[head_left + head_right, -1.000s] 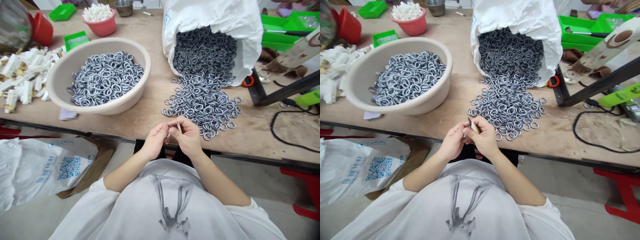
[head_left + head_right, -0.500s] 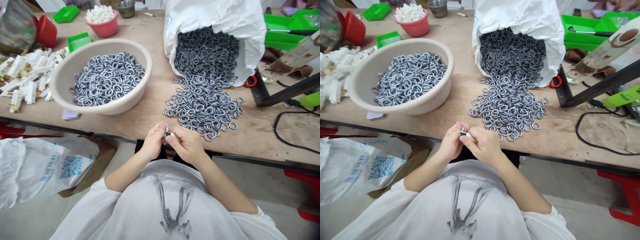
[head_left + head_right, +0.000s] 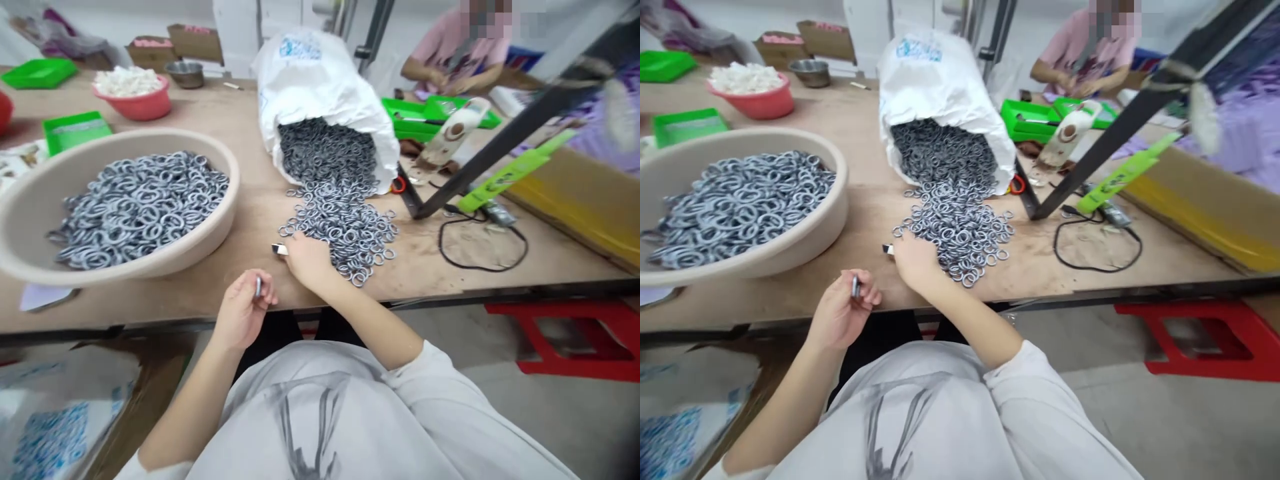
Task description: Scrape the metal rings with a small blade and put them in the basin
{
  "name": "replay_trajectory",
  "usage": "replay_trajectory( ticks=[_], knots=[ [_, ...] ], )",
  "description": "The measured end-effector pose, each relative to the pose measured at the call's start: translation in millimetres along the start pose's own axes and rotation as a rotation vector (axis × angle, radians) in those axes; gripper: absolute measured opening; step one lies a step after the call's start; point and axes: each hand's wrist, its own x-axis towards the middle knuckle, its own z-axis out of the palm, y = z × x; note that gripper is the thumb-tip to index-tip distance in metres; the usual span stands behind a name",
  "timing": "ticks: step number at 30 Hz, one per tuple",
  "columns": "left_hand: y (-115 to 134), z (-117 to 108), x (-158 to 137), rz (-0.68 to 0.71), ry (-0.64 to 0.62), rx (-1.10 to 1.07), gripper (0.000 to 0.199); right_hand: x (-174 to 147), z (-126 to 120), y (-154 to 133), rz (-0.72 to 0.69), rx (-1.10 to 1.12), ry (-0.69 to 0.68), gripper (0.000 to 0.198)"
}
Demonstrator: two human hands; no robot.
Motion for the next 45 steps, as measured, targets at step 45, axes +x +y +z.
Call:
replay_trajectory(
  ticks=[45],
  knots=[
    [-19, 24, 0, -0.057, 0.019, 0.076, 0.052, -70, 12, 12, -0.307, 0.844, 0.308, 0.043]
  ],
)
